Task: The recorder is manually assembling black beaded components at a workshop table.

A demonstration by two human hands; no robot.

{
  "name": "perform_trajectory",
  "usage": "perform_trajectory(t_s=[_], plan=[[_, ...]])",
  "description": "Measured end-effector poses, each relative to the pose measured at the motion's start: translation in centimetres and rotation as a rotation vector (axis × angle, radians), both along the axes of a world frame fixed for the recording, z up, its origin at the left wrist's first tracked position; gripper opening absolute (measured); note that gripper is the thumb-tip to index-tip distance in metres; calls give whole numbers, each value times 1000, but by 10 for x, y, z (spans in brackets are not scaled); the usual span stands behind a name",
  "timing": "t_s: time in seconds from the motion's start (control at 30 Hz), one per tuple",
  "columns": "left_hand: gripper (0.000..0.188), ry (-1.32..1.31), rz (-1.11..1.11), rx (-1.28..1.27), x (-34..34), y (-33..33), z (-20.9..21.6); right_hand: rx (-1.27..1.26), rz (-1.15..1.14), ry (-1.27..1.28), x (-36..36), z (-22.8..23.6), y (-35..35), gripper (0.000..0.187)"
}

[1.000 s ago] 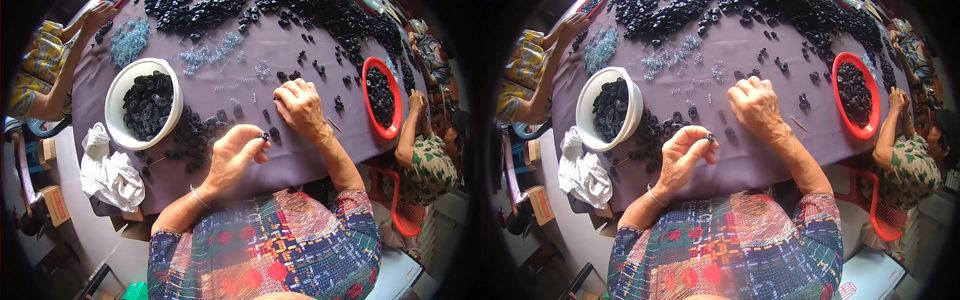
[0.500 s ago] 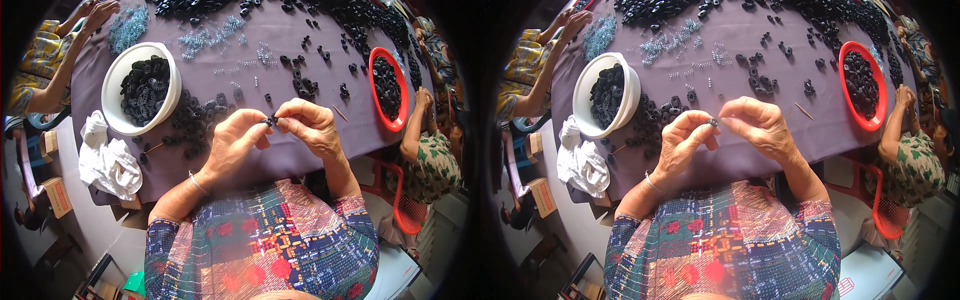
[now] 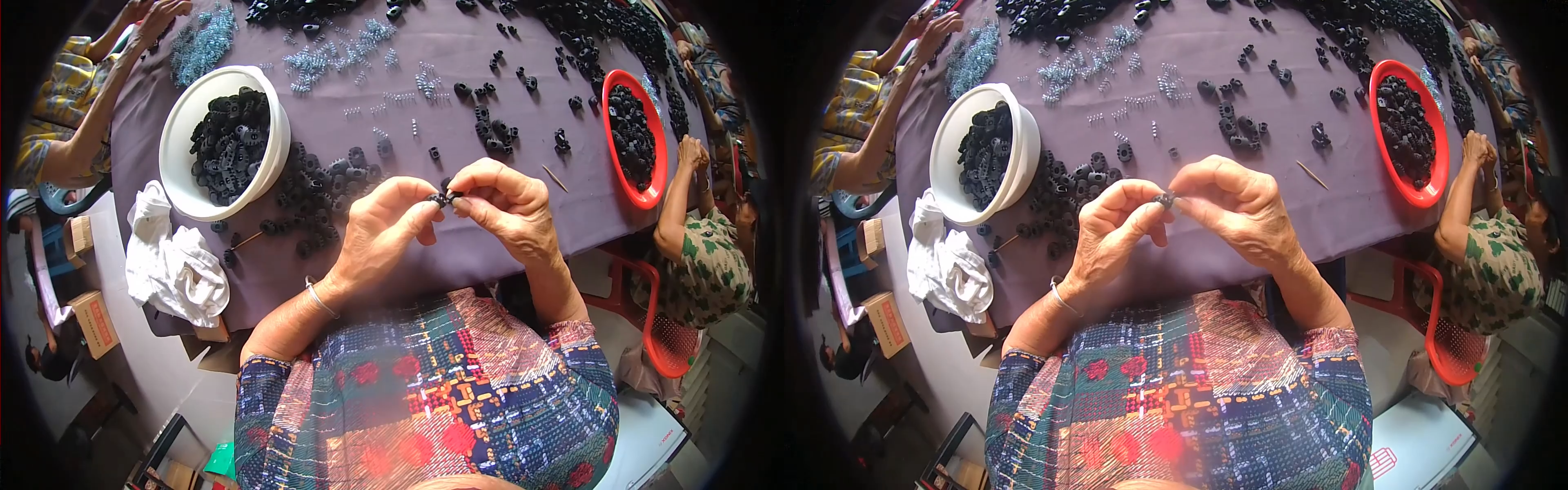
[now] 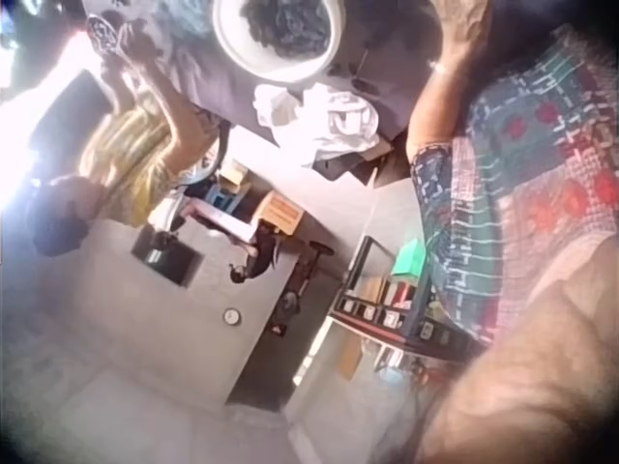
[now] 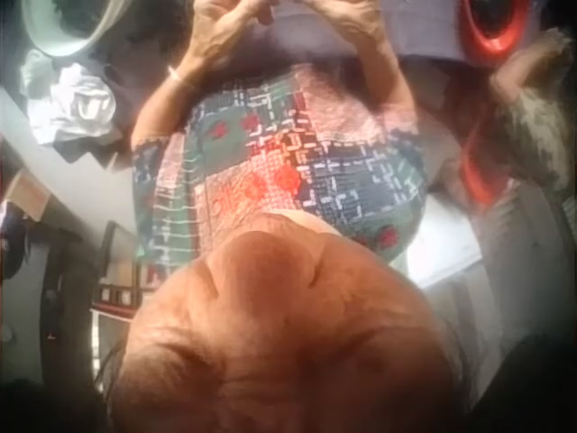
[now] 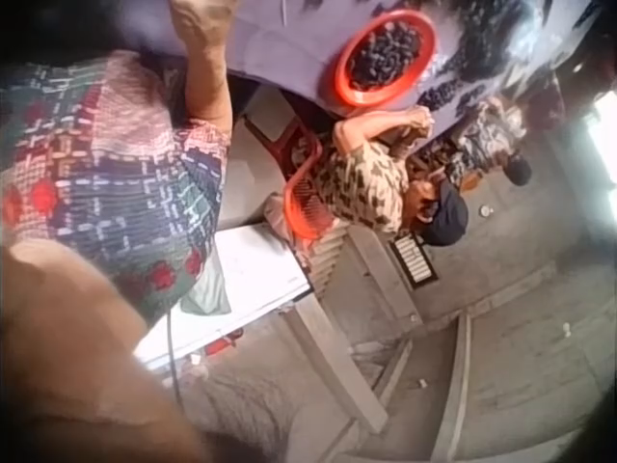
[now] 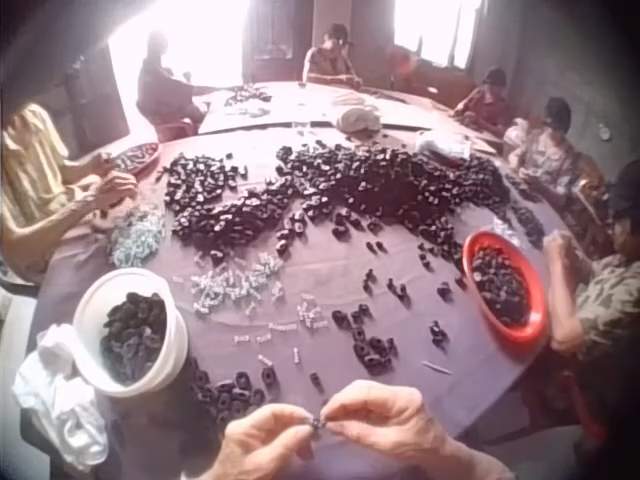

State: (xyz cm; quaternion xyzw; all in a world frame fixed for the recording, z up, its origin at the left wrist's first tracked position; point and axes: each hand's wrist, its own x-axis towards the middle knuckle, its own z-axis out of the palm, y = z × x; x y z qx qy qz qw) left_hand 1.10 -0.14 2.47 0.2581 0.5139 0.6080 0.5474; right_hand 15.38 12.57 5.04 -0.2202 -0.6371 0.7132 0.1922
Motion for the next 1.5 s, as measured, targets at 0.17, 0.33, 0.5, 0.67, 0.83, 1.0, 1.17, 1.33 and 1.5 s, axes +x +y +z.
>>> perform_trajectory(t_s=[0.17, 0.33, 0.5, 0.67, 0.83, 1.0, 1.17, 1.33, 1.5], plan=[[16, -27, 12, 20, 0, 0, 0, 78, -24, -14, -2, -1, -2, 15], [15, -42, 14, 24, 1, 1, -2, 188, -2, -40, -2, -5, 0, 13], [15, -43, 23, 9, 1, 0, -2, 195, 0, -58, -1, -1, 0, 12], [15, -58, 28, 0, 1, 0, -2, -27, -17, -94, -5, 3, 0, 13], [16, -18, 16, 8, -1, 0, -1, -81, 17, -80, -2, 7, 10, 12], [16, -39, 6, 12, 0, -1, 0, -40, 42, -117, -5, 8, 7, 11], [16, -31, -1, 10, 0, 0, -2, 148, 87, -153, -5, 7, 11, 10], [16, 64, 26, 1, 2, -1, -3, 303, 154, -225, -6, 9, 14, 10], [16, 88, 42, -10, 2, 0, -4, 149, 152, -222, -10, 5, 16, 11]])
